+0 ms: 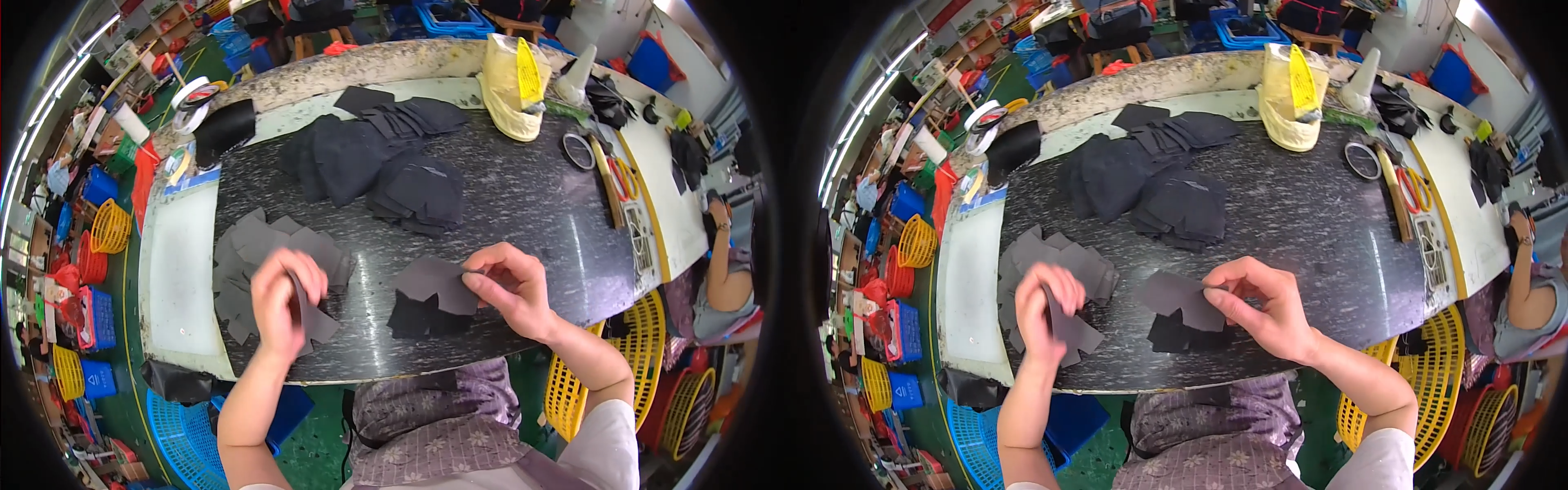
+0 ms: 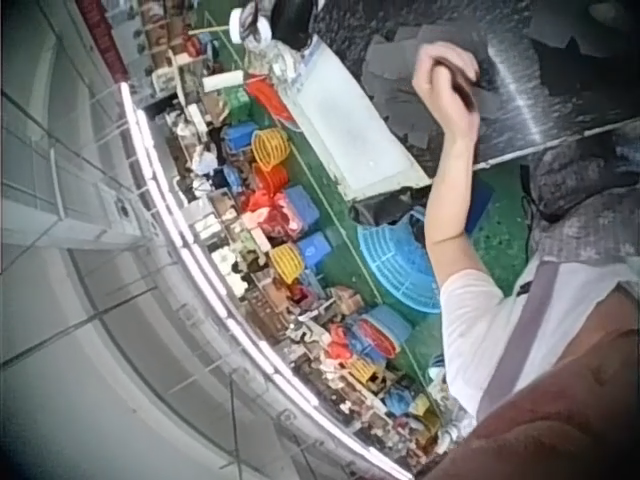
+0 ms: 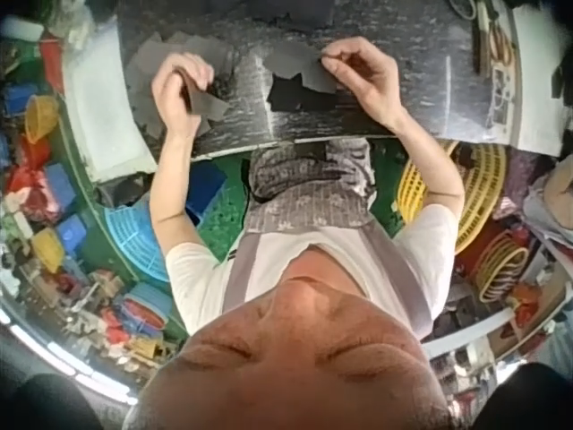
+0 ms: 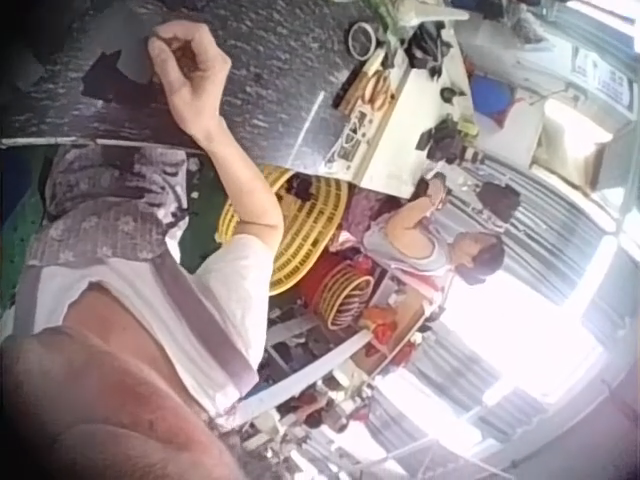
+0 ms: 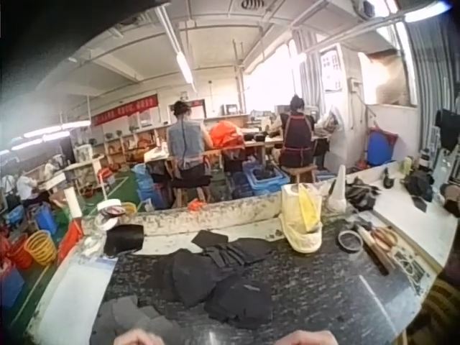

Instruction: Sort and inspect cut-out shoe components at a manufacturing workbench.

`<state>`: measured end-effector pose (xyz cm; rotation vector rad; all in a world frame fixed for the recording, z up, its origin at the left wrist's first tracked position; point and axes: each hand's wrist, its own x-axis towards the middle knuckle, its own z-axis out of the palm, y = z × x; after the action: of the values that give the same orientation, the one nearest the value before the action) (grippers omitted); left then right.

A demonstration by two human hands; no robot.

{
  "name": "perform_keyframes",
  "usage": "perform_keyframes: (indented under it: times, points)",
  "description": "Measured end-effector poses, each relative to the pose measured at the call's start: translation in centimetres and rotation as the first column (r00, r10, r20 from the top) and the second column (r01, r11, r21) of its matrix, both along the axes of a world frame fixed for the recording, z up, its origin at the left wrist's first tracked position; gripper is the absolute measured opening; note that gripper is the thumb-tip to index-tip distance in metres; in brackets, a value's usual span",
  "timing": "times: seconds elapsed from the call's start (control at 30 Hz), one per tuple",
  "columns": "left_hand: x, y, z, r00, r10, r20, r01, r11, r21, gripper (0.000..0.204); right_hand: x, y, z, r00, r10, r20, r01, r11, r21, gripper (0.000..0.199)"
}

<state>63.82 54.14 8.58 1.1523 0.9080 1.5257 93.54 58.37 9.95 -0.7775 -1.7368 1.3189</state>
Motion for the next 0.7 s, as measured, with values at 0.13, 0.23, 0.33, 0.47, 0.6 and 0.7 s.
perform_keyframes:
  times: [0.13,0.23,0.33,0.47,0.6,0.7]
  points:
    - [5.4,-2.1,0.1,0.886,-0.132,-0.444,0.1,0.991,-0.093,0.03,0.4,-0.6,-1.2,0.976,0.187,0.111,-0.161,0.964,-0.211,0.017]
    - [6.8,-2.4,-2.0,0.832,-0.057,-0.552,0.034,0.998,-0.052,0.033,0.1,-0.8,-1.6,0.964,0.151,0.22,-0.131,0.986,-0.105,0.024]
    - [6.8,-1.2,-2.4,0.759,-0.025,-0.65,0.019,1.0,-0.015,0.031,0.1,-0.9,-2.5,0.928,0.038,0.37,-0.075,0.993,0.086,0.033]
    - [6.8,-0.6,-2.0,0.626,-0.139,-0.767,0.069,0.99,-0.123,0.032,-0.2,-0.8,-3.3,0.907,0.012,0.421,-0.088,0.983,0.163,0.032]
    - [7.3,-0.7,-1.9,0.466,-0.028,-0.884,0.093,0.996,0.017,0.032,-1.1,-0.7,-3.0,0.851,-0.138,0.507,-0.116,0.891,0.438,0.026]
    - [6.0,-0.9,-0.1,0.432,-0.015,-0.902,0.035,0.999,0.0,0.035,-0.7,2.8,-2.3,0.833,-0.359,0.42,-0.038,0.721,0.692,0.018]
